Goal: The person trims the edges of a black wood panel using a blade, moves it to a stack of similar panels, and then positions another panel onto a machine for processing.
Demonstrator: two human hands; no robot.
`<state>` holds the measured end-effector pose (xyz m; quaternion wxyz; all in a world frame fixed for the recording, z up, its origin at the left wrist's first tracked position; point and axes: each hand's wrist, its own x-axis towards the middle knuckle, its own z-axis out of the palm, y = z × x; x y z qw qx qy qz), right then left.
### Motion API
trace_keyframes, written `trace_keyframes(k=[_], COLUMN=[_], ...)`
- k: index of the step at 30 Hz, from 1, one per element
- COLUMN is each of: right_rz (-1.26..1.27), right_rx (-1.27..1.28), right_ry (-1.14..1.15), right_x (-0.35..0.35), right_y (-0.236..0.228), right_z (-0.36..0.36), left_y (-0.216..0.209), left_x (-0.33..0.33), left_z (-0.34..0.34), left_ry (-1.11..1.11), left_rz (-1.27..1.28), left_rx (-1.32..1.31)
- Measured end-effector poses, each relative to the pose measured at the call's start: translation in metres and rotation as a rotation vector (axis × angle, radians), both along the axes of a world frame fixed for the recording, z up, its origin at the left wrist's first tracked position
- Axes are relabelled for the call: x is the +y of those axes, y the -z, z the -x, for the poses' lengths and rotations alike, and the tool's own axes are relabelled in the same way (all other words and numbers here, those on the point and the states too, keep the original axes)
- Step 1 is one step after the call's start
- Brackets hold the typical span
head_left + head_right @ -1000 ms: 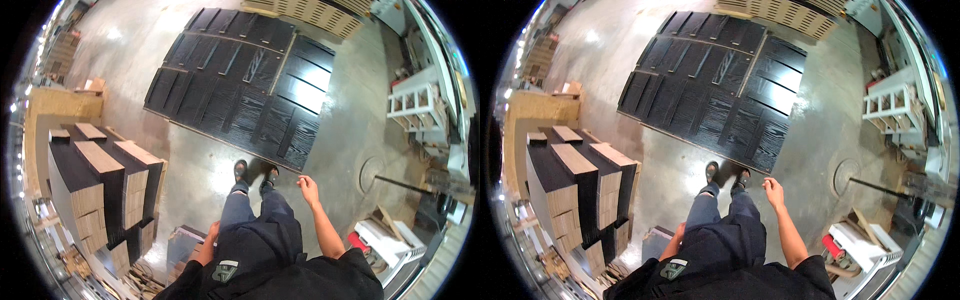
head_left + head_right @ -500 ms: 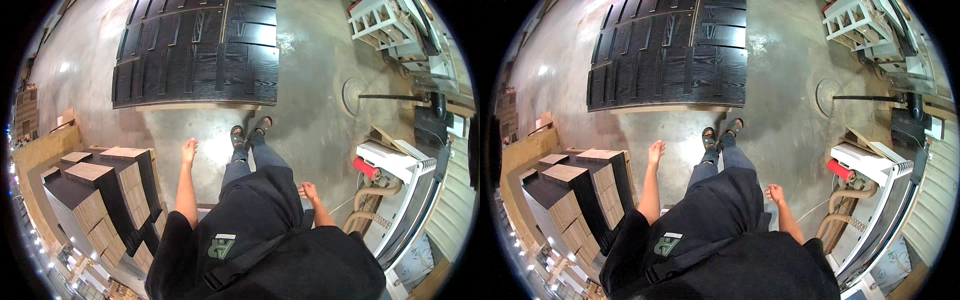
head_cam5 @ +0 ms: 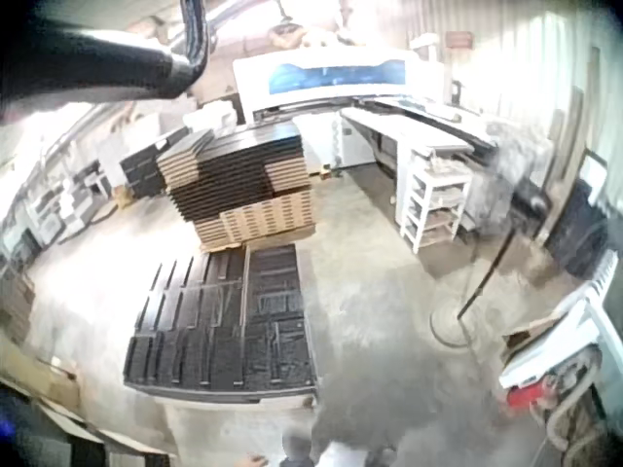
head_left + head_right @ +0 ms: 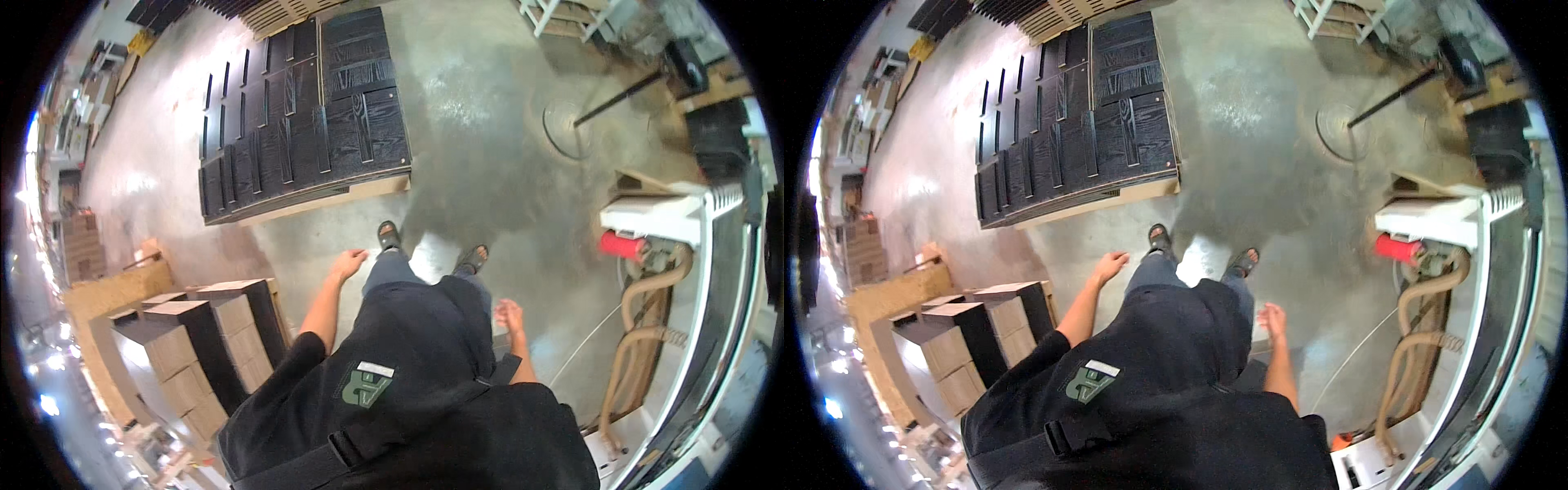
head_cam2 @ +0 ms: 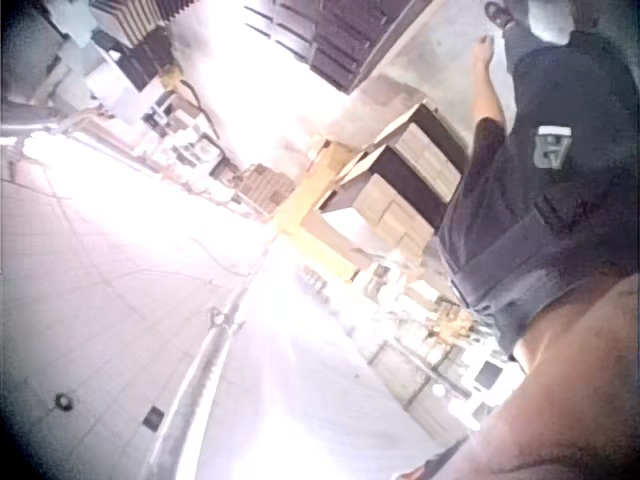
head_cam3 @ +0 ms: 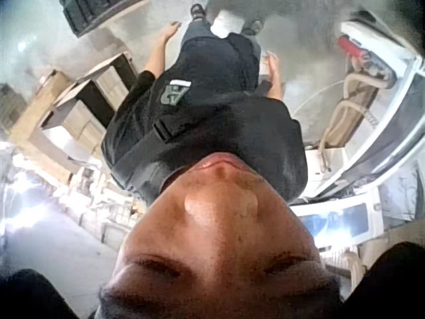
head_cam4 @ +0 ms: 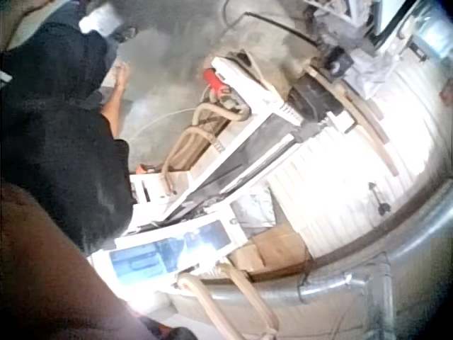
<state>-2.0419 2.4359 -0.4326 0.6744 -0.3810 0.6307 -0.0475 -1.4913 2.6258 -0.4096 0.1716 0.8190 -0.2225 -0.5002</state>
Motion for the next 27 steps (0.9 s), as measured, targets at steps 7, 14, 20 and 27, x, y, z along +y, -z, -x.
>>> trace_keyframes(k=[7, 14, 20, 27], right_rz=[0.006, -0.023, -0.008, -0.29], right_rx=[0.063, 0.057, -0.158, -0.228], right_ry=[0.516, 0.393, 0.196, 0.095], right_x=[-0.042, -0.057, -0.025, 0.071], right_y=[0.014, 0.003, -0.002, 0.097], right_z=[0.047, -0.098, -0.323, -0.576], left_y=[-0.037, -0.039, 0.012, 0.089], left_x=[-0.056, -0.016, 0.005, -0.114], left_z=[0.016, -0.112, -0.31, -0.495], left_ry=[0.347, 0.194, 0.181, 0.358], left_rz=[0.037, -0.008, 0.002, 0.333], left_rx=[0.086, -0.119, -0.28, -0.656])
